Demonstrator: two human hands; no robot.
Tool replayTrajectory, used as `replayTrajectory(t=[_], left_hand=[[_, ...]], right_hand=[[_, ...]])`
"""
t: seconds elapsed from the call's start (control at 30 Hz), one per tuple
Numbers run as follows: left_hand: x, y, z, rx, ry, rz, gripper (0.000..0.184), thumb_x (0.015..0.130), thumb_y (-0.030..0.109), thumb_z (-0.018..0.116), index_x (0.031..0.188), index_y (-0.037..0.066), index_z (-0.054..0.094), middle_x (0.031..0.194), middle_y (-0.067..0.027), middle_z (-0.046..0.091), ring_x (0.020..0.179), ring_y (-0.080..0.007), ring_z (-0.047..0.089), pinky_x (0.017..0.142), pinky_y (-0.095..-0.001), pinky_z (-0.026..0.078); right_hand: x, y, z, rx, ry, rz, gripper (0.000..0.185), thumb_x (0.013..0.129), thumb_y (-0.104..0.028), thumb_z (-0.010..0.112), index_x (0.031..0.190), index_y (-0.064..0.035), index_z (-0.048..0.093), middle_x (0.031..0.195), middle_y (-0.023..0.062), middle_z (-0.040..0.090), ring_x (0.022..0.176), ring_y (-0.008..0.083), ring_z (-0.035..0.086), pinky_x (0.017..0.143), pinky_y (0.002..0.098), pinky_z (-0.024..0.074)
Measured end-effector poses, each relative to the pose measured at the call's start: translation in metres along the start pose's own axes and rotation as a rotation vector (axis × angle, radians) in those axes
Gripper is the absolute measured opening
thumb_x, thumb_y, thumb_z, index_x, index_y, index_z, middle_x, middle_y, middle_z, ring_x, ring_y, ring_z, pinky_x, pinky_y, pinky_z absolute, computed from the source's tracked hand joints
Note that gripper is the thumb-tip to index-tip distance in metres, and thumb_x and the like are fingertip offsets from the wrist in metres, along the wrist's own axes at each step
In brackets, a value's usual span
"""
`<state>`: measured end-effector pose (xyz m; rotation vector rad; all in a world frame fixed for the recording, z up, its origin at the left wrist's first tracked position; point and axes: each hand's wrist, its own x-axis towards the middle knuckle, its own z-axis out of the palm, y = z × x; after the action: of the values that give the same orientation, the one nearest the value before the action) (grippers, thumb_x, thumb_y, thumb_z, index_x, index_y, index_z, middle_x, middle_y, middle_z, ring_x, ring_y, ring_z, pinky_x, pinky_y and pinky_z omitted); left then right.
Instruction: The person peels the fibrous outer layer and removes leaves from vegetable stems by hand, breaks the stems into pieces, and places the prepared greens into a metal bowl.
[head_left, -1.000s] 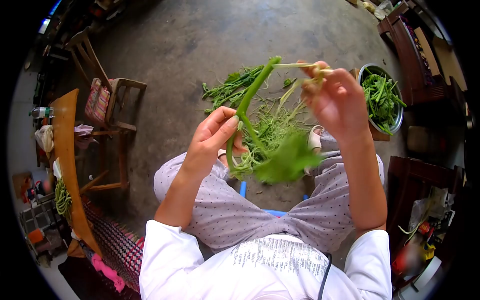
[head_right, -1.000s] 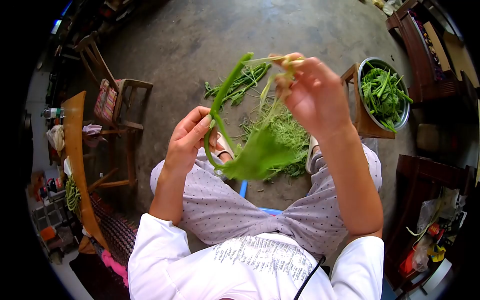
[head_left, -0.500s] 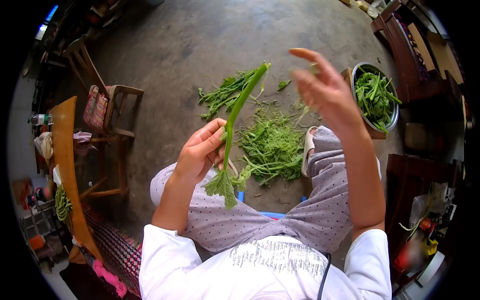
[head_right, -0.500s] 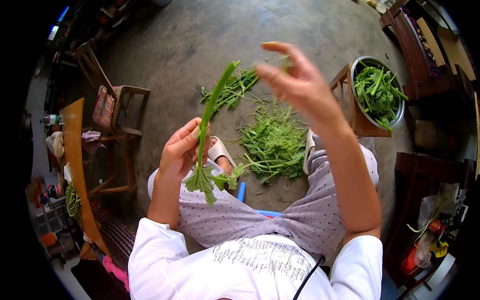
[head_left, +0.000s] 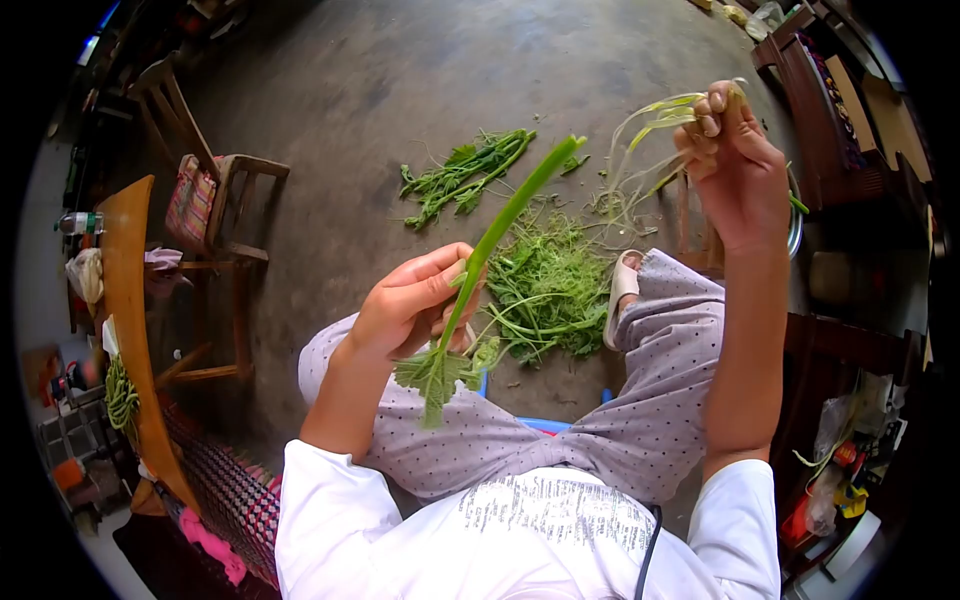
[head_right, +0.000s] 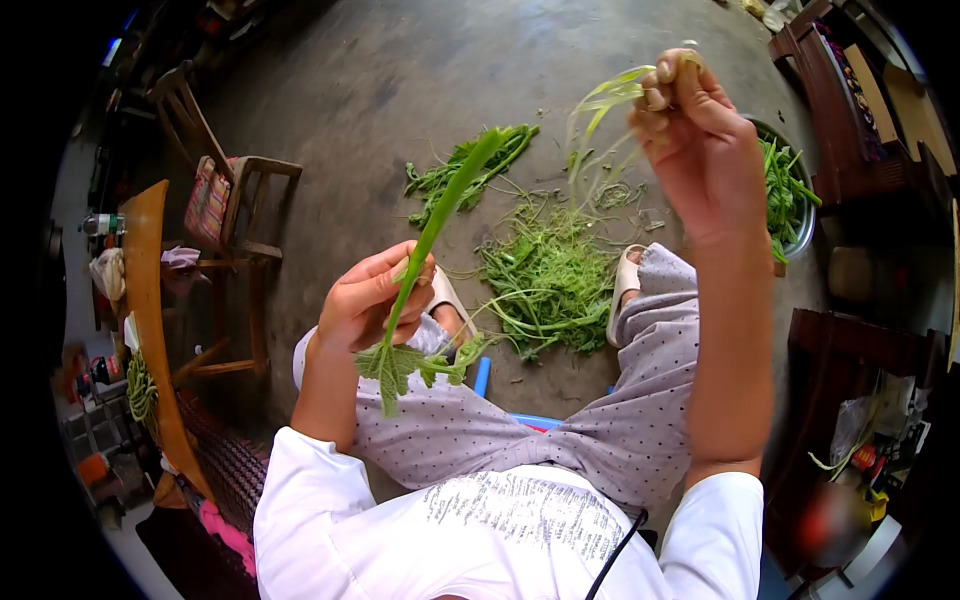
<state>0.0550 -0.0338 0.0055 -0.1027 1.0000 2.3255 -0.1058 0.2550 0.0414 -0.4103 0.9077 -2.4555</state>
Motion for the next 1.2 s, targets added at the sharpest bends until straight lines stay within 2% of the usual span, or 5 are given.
replayTrajectory(t=[0.1,0.3,0.5,1.1,1.2], left_hand=[[0.003,-0.004,0.002,-0.017,0.032,0.05,0.021,0.097,0.023,0.046,0.105,0.003,0.046,0.072,0.0,0.046,0.051,-0.0052,0.038,0.05,-0.0223,0.041],[0.008,-0.007,0.012,0.041,0.114,0.08,0.026,0.097,0.026,0.045,0.11,0.003,0.045,0.069,0.0009,0.037,0.057,-0.0077,0.035,0.049,-0.0226,0.035],[0.013,-0.01,0.017,-0.017,0.134,0.117,0.025,0.099,0.024,0.042,0.112,0.004,0.046,0.079,0.0001,0.05,0.062,-0.0055,0.047,0.056,-0.0209,0.042],[0.016,-0.008,0.013,-0.221,-0.004,0.035,0.023,0.097,0.025,0.044,0.108,0.005,0.044,0.074,0.0025,0.038,0.061,-0.0068,0.037,0.056,-0.0228,0.037],[0.018,-0.009,0.013,-0.226,-0.001,0.035,0.024,0.097,0.025,0.044,0.109,0.005,0.044,0.074,0.0019,0.038,0.06,-0.007,0.035,0.055,-0.0222,0.036]], right_hand=[[-0.006,0.016,0.01,-0.258,0.175,0.162,0.018,0.093,-0.013,0.053,0.104,0.001,0.056,0.09,0.0071,0.061,0.076,0.0099,0.057,0.066,0.0198,0.0462],[-0.025,0.081,0.071,-0.603,0.027,0.434,0.022,0.086,-0.012,0.066,0.103,0.0015,0.064,0.085,-0.0007,0.062,0.073,0.0032,0.053,0.064,0.0176,0.0432],[-0.025,0.093,0.074,-0.576,0.132,0.374,0.021,0.085,-0.014,0.066,0.097,0.0031,0.066,0.081,0.0014,0.063,0.073,0.0046,0.055,0.063,0.019,0.0443],[-0.024,0.098,0.071,-0.497,0.208,0.398,0.019,0.087,-0.018,0.064,0.091,0.0008,0.064,0.078,-0.0026,0.058,0.067,0.0004,0.046,0.055,0.0163,0.0352],[-0.025,0.097,0.072,-0.451,0.203,0.418,0.019,0.087,-0.014,0.065,0.099,0.0005,0.063,0.088,-0.0003,0.063,0.077,0.0021,0.053,0.069,0.017,0.0415]])
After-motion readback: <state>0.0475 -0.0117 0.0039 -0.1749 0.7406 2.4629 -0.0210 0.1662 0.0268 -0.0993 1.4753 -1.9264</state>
